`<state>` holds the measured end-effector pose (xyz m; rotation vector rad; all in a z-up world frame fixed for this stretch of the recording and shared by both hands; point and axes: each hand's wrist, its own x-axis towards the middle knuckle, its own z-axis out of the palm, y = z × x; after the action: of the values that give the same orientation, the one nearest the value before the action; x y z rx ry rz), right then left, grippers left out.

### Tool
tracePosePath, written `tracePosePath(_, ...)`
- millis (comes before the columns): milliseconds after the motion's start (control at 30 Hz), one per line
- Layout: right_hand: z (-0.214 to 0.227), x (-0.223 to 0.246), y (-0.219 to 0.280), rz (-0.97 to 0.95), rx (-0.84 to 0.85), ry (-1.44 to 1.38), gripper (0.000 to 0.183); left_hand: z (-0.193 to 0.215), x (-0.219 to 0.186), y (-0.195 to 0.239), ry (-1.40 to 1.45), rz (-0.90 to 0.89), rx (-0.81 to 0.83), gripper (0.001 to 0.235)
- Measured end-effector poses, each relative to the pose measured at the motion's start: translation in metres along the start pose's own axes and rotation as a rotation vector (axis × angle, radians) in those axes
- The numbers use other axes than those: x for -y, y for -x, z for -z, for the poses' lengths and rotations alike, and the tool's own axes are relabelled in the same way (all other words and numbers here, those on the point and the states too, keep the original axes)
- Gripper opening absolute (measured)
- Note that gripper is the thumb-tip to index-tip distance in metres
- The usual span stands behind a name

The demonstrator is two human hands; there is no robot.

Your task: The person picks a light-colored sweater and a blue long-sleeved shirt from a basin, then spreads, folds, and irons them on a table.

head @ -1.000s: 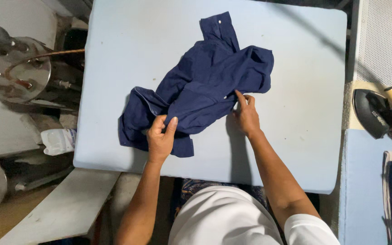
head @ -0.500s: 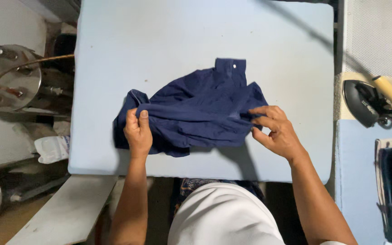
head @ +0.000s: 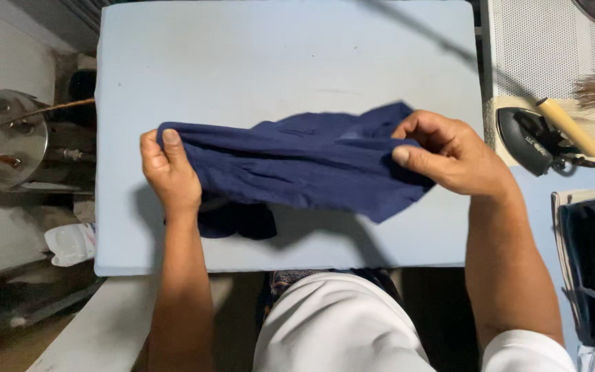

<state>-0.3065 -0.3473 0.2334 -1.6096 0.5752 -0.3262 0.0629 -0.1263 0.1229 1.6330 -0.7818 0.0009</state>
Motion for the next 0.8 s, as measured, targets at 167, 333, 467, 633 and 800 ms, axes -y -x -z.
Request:
tracePosePath(167, -0.006, -0.041, 0.033, -0.39, 0.262, 0.456, 0.038, 0.034, 0.016, -0.013, 0.042, 0.097, -0.017, 0.027)
tracePosePath(333, -0.051, -0.163, 0.051, -0.646, 0.099, 0.278, 0.038, 0.037, 0.031, 0.041, 0.201, 0.364, 0.275, 0.02)
tracePosePath(467, -0.109, -0.231, 0.032, -0.645, 0.248, 0.287, 0.044, 0.027, 0.005, 0.097, 0.156, 0.513, 0.429, 0.02)
tracePosePath(633, -0.141, -0.264, -0.082, -0.412, 0.451, 0.653, 0.045, 0.058, -0.049, 0.1, 0.189, 0.464, 0.432, 0.022)
tracePosePath(800, -0.104, -0.191, -0.23, -0.241, 0.278, 1.07, 0.04, 0.07, -0.061, 0.048, 0.005, 0.237, 0.142, 0.025)
